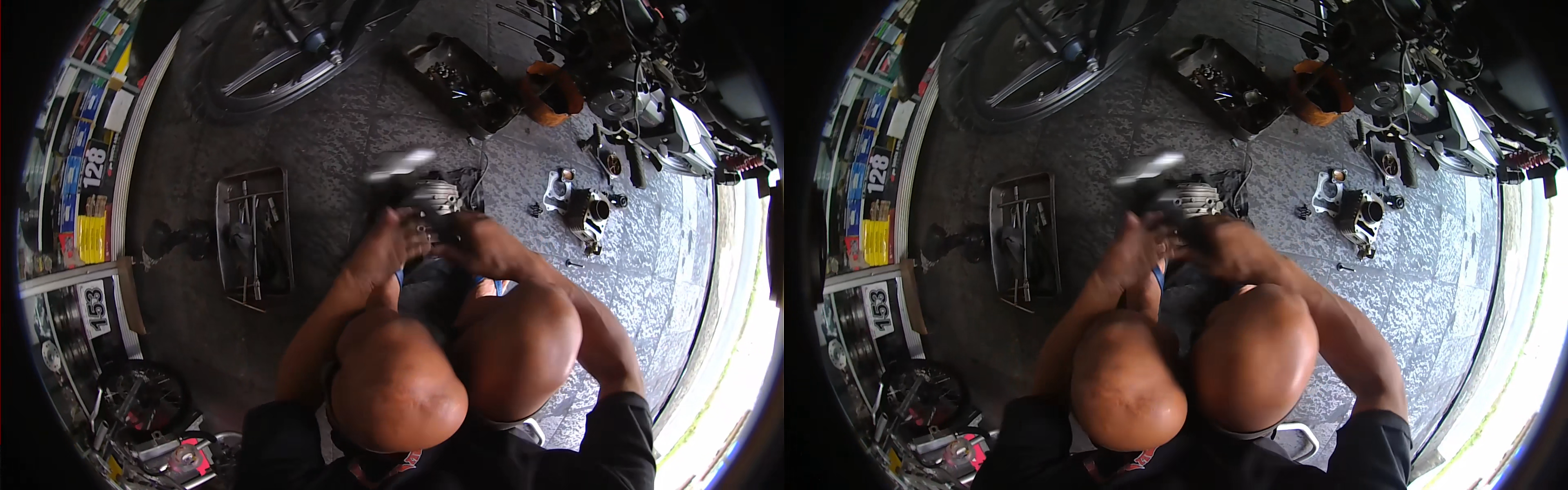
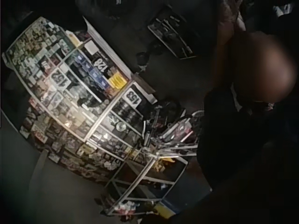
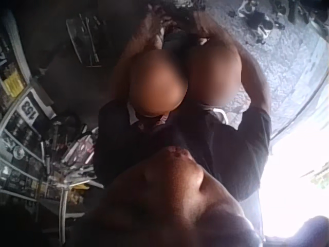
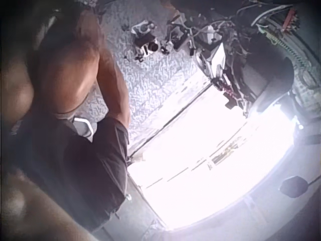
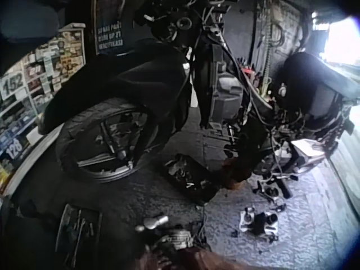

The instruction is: The person wipes a motorcycle cylinder head with a cloth, uses a T-wrench and a hammer to loosen the valve springs, and extracts the valves and springs from the head by hand.

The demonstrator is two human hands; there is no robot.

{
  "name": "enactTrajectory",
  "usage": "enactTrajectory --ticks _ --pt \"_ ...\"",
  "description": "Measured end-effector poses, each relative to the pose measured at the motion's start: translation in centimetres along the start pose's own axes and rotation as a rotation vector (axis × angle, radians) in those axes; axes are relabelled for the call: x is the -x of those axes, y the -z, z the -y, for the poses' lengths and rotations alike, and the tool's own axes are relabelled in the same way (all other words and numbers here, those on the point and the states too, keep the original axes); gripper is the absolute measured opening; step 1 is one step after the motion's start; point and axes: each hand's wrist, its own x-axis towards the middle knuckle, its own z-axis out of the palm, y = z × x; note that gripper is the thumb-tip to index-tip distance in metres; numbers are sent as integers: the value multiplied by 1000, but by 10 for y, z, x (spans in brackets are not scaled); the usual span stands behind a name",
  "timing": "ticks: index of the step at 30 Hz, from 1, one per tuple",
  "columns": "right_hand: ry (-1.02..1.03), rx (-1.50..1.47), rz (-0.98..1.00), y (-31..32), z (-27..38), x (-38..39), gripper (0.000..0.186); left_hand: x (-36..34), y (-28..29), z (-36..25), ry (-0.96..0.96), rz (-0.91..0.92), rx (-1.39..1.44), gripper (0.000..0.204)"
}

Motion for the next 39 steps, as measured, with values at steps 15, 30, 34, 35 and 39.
enactTrajectory --ticks 15,30,34,35,39 --pt "-652 71 -737 -56 -221 68 25 143 342 -201 -263 -1273 -2220 48" --pt "-241 -51 -656 -75 -215 31 16 -41 136 -75 -651 -855 -2259 53" --pt "-155 109 -571 -73 -217 23 15 -65 120 -60 -566 -712 -2156 45" --pt "-326 -46 -570 -72 -214 19 17 -67 118 -56 -565 -705 -2156 45" --pt "-484 -317 -543 -53 -205 21 24 -73 104 -30 -206 -367 -1923 49"
